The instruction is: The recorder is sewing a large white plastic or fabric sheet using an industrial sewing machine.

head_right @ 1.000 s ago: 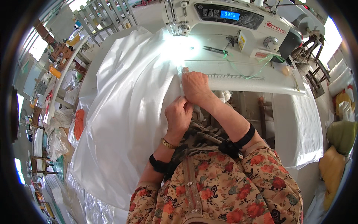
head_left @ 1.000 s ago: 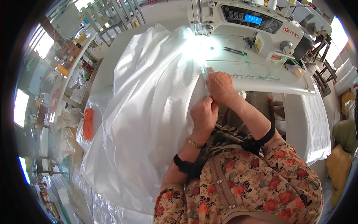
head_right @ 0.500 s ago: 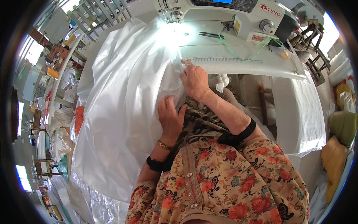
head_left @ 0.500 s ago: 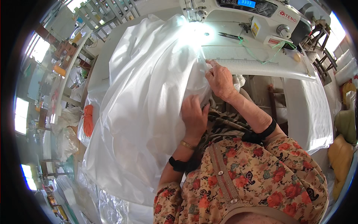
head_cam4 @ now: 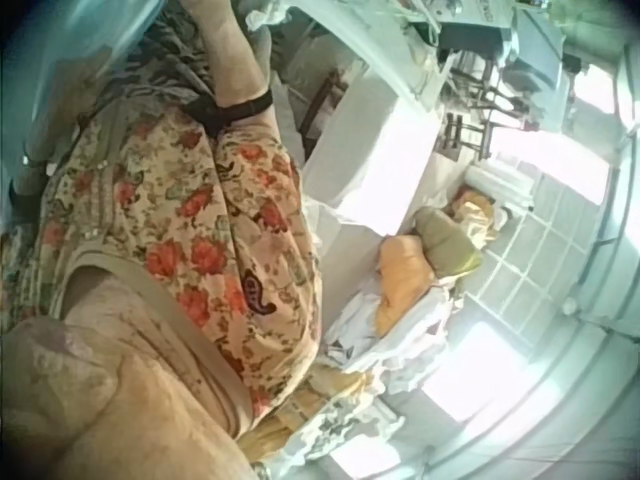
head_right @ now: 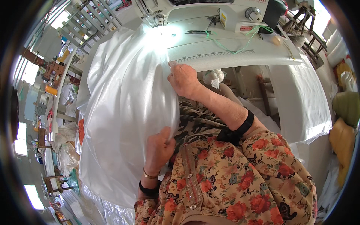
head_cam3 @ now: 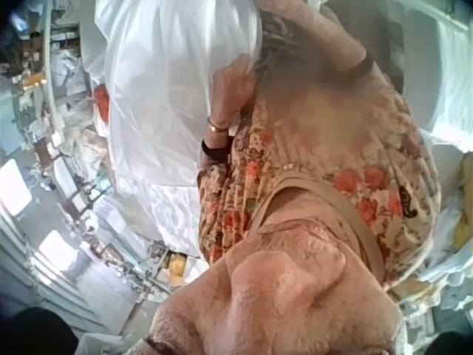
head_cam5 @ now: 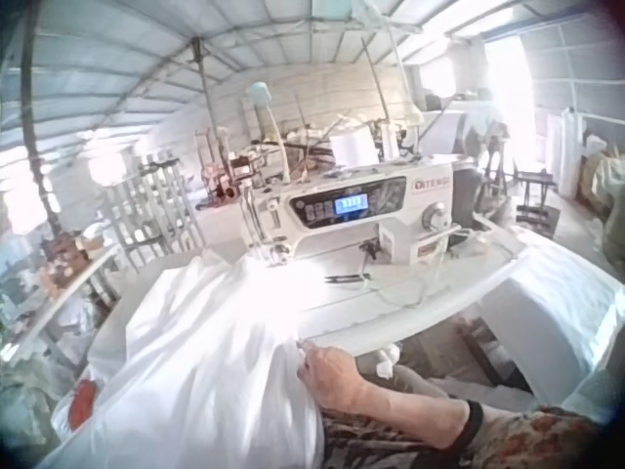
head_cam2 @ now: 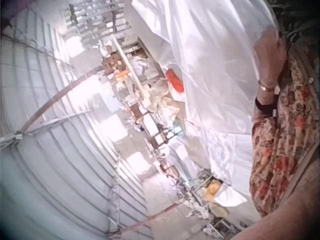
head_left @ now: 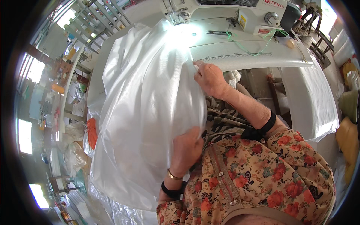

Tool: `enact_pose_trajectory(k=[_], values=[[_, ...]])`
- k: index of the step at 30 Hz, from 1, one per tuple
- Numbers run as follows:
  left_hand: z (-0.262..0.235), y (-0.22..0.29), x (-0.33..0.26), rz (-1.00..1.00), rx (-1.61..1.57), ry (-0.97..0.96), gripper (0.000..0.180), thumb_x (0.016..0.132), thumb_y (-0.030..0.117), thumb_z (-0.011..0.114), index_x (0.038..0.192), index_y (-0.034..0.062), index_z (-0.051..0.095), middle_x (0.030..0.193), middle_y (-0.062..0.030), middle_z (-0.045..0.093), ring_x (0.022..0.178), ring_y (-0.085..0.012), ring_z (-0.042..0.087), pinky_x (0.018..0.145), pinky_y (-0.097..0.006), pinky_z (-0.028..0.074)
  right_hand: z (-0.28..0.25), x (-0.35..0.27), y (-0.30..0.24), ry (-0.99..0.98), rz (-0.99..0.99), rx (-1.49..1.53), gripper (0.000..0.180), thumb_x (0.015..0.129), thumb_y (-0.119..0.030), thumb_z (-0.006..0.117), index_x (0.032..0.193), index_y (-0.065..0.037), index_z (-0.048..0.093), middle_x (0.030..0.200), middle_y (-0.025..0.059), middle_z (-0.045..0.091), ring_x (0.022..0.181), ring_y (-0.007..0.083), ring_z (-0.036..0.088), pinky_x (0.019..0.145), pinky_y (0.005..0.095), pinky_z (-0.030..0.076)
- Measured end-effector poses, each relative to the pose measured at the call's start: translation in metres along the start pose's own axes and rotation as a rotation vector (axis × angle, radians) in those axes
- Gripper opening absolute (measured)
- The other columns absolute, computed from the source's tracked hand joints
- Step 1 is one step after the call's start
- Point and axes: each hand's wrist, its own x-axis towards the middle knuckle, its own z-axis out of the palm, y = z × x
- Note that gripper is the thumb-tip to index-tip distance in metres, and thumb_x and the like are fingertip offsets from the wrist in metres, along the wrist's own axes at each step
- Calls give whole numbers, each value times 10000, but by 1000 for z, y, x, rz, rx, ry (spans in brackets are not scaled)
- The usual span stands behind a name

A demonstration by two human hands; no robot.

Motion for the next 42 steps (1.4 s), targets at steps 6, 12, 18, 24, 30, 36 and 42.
enact_pose_trajectory(k=[6, 12, 18, 24, 30, 36, 42], values=[[23, 10, 10, 77, 98, 32, 102, 785, 91, 584, 830, 47, 504, 632, -152, 556, 588, -365, 569, 535, -451, 411, -10, 3, -6, -149, -72, -346, 328, 805, -105, 550, 1089, 58, 573, 700, 192, 638, 720, 344, 657, 658, 436, 513], [14, 10, 12, 55, 196, 1, 107, 759, 89, 597, 774, 48, 500, 623, -134, 547, 585, -352, 561, 533, -432, 412, -16, 8, -13, -297, -192, -547, 327, 770, -76, 580, 1057, 78, 553, 702, 144, 657, 687, 303, 674, 610, 394, 530], [-2, 2, 13, -4, 265, -99, 124, 775, 119, 606, 736, 53, 510, 720, -101, 603, 694, -315, 609, 606, -444, 456, -5, 16, -28, -316, -268, -605, 471, 788, -66, 582, 1193, 157, 493, 699, 120, 665, 663, 243, 686, 560, 323, 540], [-44, 17, 73, 279, 162, 217, 183, 867, 93, 542, 1012, 1, 605, 987, -193, 626, 890, -346, 615, 733, -418, 491, -6, 13, -5, -254, -198, -453, 272, 751, -58, 597, 984, 81, 579, 724, 154, 654, 719, 293, 679, 614, 375, 537], [-24, -34, 214, 38, 154, 266, 315, 912, 102, 456, 1168, -27, 585, 1066, -230, 640, 977, -391, 610, 867, -462, 481, 3, 12, -5, -164, -107, -241, 144, 735, -59, 586, 837, 41, 602, 703, 186, 640, 734, 347, 664, 662, 425, 529], [-23, -68, 290, -244, 183, 168, 289, 836, 114, 539, 1031, -70, 648, 988, -254, 660, 975, -375, 631, 875, -428, 484, -1, 17, -6, -154, -49, -208, 210, 757, -59, 582, 926, 65, 559, 699, 179, 646, 712, 337, 670, 627, 419, 532], [-18, -82, 310, -425, -17, 90, 306, 701, 163, 682, 902, -66, 655, 888, -240, 674, 904, -302, 667, 827, -375, 506, -3, 15, -7, -164, -89, -253, 277, 762, -56, 587, 978, 103, 517, 681, 170, 645, 668, 324, 671, 584, 394, 530]])
